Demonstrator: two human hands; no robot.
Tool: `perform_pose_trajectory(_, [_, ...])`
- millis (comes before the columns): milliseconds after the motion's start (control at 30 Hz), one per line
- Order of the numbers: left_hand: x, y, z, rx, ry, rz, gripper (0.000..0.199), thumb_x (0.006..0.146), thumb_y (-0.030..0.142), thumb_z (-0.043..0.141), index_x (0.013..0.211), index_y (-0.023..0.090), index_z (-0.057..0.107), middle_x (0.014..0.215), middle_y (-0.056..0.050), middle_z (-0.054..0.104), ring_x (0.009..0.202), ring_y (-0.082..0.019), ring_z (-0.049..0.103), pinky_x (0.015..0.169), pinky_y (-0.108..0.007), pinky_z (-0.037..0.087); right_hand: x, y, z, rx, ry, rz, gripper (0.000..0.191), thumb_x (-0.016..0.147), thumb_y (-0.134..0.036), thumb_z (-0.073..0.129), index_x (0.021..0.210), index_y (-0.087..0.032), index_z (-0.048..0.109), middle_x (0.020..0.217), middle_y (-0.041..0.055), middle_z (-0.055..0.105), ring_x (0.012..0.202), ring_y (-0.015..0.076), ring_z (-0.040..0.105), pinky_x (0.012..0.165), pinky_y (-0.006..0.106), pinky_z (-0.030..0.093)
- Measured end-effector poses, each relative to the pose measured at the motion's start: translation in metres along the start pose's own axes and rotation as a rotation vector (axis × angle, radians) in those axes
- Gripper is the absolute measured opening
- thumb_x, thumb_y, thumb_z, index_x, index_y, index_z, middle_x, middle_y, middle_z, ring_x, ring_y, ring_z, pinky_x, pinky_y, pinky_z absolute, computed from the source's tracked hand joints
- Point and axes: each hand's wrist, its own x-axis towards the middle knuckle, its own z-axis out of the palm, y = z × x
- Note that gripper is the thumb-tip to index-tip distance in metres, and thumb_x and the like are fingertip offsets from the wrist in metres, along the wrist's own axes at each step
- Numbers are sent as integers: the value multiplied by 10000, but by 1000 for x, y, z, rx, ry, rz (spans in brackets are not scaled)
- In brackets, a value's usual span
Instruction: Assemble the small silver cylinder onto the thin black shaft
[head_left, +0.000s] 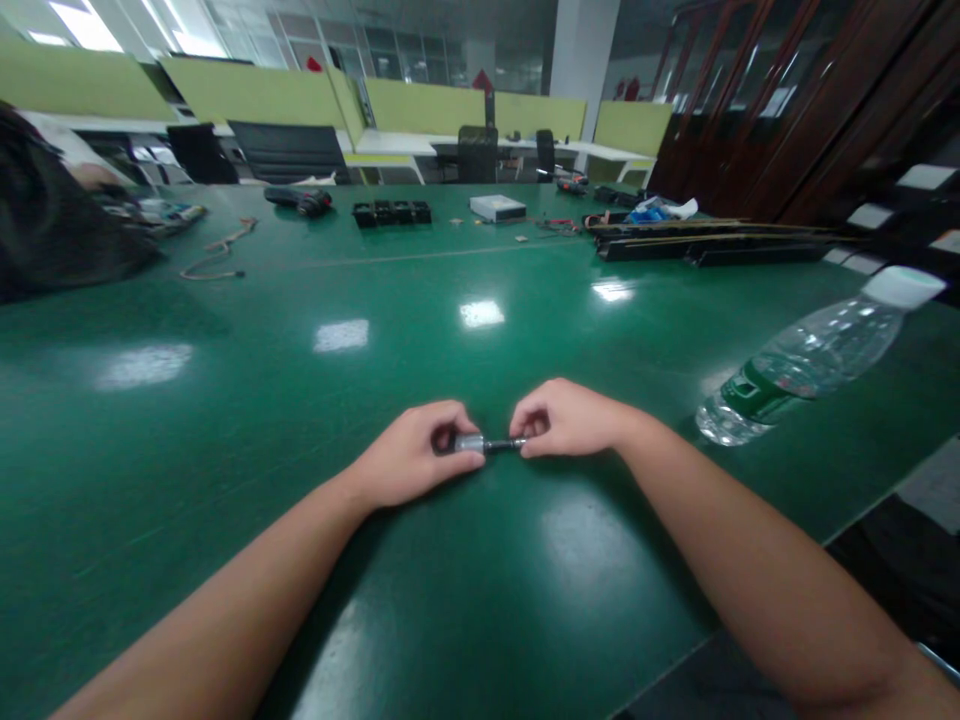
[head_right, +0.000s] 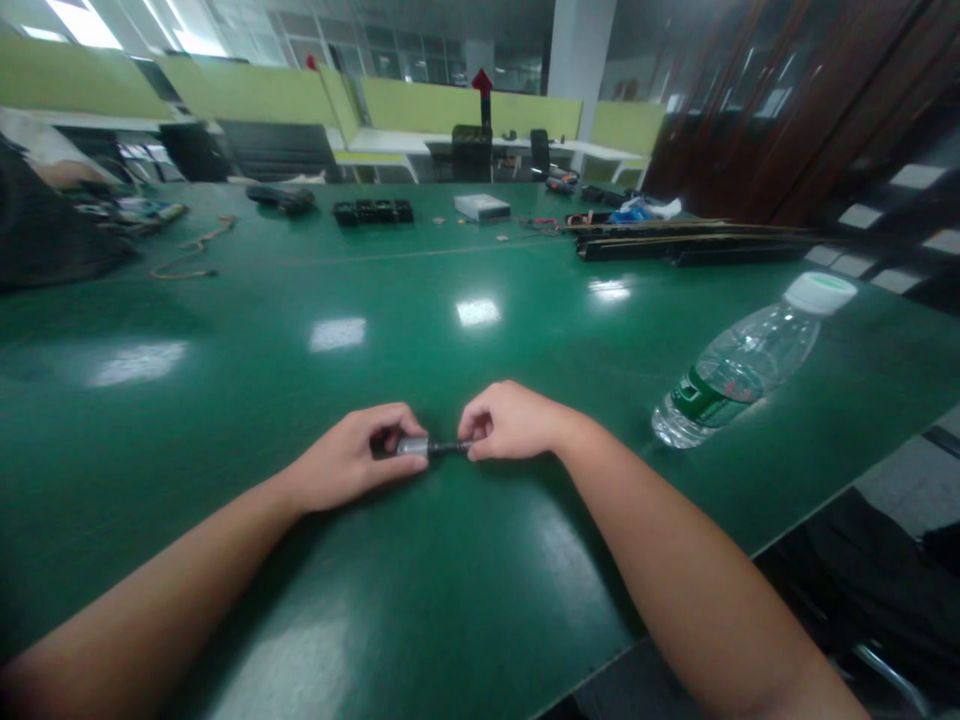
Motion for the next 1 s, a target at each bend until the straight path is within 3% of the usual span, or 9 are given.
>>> perform_pose_trajectory(267, [-2,-1,-1,6,-3,-3,277,810,450,689,873,182,666,744,8,596,671,-148,528,620,-249,390,-5,8,-13,-139,39,49,201,696,-178,752,895,-152,771,873,45,733,766,140,639,699,237,470])
perform_pose_trajectory(400, [-3,0,-2,6,-1,-6,275,811,448,683,864,179,661,744,5,592,669,-146,523,619,-247,392,-6,10,-16,-85,18,102,219,699,-189,753,914,-152,773,809,32,727,709,132,634,661,231,470])
perform_pose_trajectory(533, [-2,1,-2,7,7,-3,286,806,458,687,861,178,664,740,3,591,670,-149,526,615,-247,394,-6,8,-15,-53,-1,66,220,707,-203,759,922,-160,775,796,21,724,695,124,626,649,228,461])
perform_pose_trajectory(667, [-2,1,-1,2,11,4,273,803,440,687,868,176,665,737,4,592,665,-147,529,606,-241,395,-3,5,-7,-36,11,9,211,729,-224,760,930,-162,779,791,20,716,685,116,608,634,223,442])
perform_pose_trajectory(867, [-1,1,2,-7,13,-25,256,735,370,748,849,169,640,728,16,598,662,-140,540,598,-230,396,13,-5,22,-83,143,-145,209,807,-237,718,992,-155,772,869,42,723,757,121,618,684,224,427])
perform_pose_trajectory(1000, [0,0,3,7,14,-13,293,727,388,759,893,175,647,739,17,598,665,-140,541,598,-229,397,15,-9,28,-144,159,-181,206,827,-237,707,1006,-154,769,893,50,723,776,129,620,705,233,417])
